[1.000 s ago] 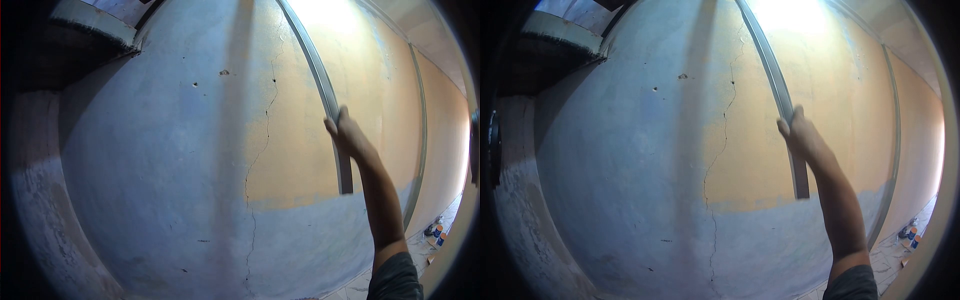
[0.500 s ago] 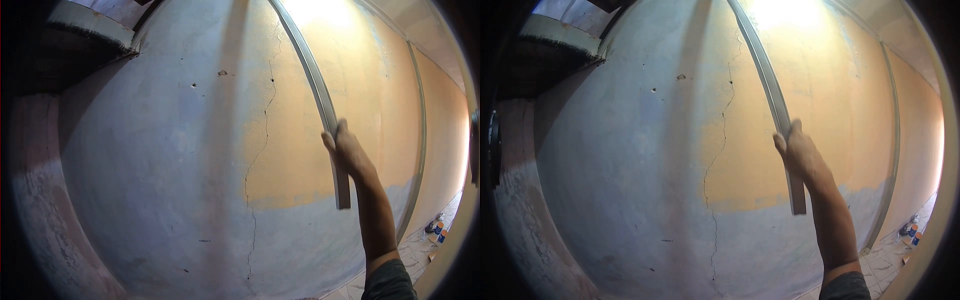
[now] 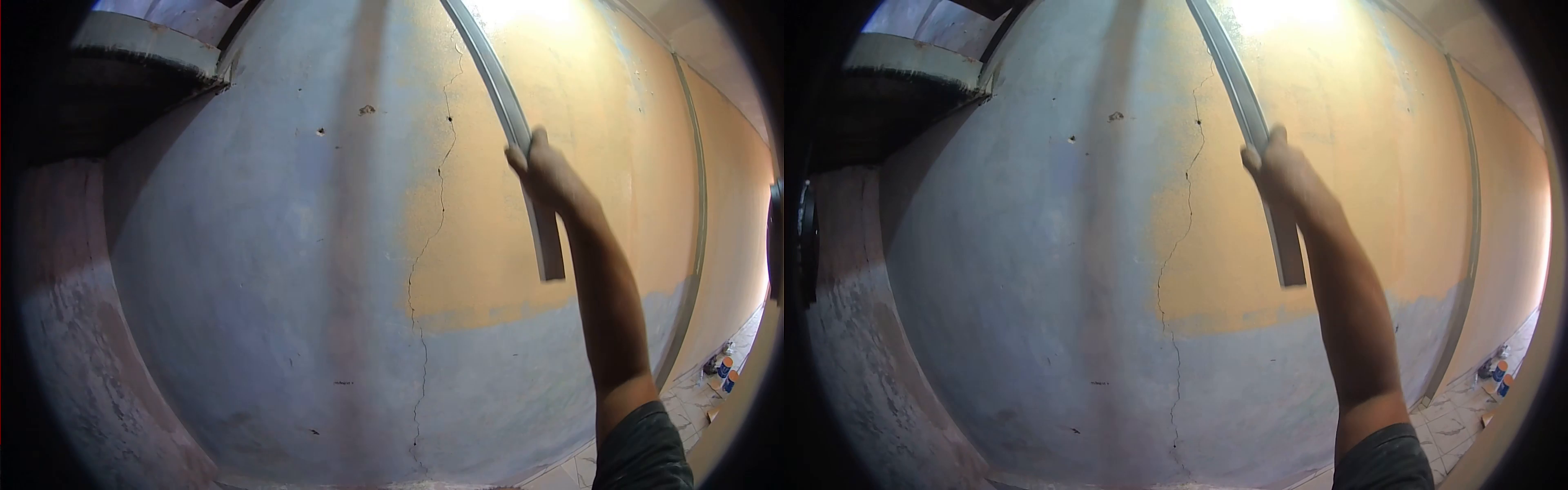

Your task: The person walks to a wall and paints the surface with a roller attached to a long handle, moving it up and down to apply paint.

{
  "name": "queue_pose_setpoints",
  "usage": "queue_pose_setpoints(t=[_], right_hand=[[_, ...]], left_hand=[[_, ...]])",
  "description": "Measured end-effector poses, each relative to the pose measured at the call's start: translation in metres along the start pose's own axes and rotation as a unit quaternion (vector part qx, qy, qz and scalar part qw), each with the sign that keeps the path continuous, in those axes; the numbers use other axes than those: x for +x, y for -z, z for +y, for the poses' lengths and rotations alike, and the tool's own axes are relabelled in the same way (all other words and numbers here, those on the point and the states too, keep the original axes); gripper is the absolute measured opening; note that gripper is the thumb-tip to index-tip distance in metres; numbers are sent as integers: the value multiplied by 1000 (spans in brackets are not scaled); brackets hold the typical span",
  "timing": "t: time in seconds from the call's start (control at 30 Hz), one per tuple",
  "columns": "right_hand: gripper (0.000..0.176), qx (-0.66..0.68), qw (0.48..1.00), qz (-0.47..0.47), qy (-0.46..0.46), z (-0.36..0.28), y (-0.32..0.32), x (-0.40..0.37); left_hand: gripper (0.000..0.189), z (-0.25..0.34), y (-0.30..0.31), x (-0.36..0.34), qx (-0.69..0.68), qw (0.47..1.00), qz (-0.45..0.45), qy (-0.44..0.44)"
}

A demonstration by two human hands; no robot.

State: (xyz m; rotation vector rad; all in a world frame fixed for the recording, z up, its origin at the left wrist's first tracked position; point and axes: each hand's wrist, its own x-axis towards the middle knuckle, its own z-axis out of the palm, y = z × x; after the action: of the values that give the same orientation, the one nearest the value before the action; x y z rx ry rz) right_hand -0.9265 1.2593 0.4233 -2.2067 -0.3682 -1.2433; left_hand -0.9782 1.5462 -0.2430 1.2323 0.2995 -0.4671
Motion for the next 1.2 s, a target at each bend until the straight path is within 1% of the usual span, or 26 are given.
queue_pose_setpoints(t=[0.03, 0.07, 0.1, 0.2, 0.3, 0.4, 0.47, 0.53, 0.63, 0.7, 0.77, 0.8, 0.83, 0.87, 0.93, 0.97, 1.03, 1.07, 1.13, 1.2], right_hand=[[49, 12, 1000, -5, -15, 10, -7, -16], [48, 9, 1000, 6, -2, 20, -15, -34], [47, 34, 999, 4, -16, 32, -26, -51], [46, 38, 999, 6, -34, 48, -45, -109], [45, 65, 995, -39, -68, 62, -63, -156], [44, 60, 993, -47, -95, 73, -81, -198], [45, 53, 986, -87, -133, 78, -91, -223], [46, 66, 984, -92, -139, 81, -101, -248], [49, 89, 978, -107, -156, 84, -111, -284], [50, 104, 972, -122, -172, 83, -117, -309], [55, 124, 958, -157, -207, 82, -122, -336], [55, 125, 955, -162, -213, 80, -122, -348], [57, 121, 947, -190, -228, 79, -122, -359], [60, 117, 938, -218, -242, 78, -123, -370], [61, 113, 932, -228, -258, 80, -128, -395], [61, 108, 928, -234, -268, 82, -129, -407], [63, 107, 916, -255, -290, 88, -131, -427], [64, 103, 907, -272, -305, 92, -132, -437], [66, 106, 900, -284, -314, 98, -132, -457], [68, 107, 895, -294, -319, 107, -136, -479]], left_hand=[[48, 0, 0, 0, 1, 1000, 0, -2], [48, -1, 0, 0, 1, 1000, 1, -4], [49, -2, 1, 0, 3, 1000, 2, -5], [49, 0, 1, -2, 8, 1000, 1, -12], [49, 2, 1, -2, 12, 1000, -2, -21], [49, 10, 0, -3, 18, 999, -10, -35], [50, 24, -1, -2, 22, 998, -27, -57], [50, 48, -6, 2, 18, 991, -72, -108], [50, 98, -31, -4, 9, 970, -160, -181], [42, 147, -85, -49, 117, 977, -30, -174], [48, 171, -108, -67, 139, 959, -64, -239], [49, 181, -119, -77, 124, 948, -77, -283], [50, 191, -131, -84, 109, 935, -89, -327], [50, 201, -140, -90, 111, 937, -87, -321], [56, 221, -157, -99, 94, 898, -131, -410], [56, 228, -167, -105, 96, 901, -129, -404], [64, 239, -186, -114, 126, 887, -111, -430], [64, 242, -192, -114, 128, 891, -111, -422], [65, 245, -203, -111, 133, 879, -109, -445], [68, 247, -210, -107, 138, 882, -122, -434]])
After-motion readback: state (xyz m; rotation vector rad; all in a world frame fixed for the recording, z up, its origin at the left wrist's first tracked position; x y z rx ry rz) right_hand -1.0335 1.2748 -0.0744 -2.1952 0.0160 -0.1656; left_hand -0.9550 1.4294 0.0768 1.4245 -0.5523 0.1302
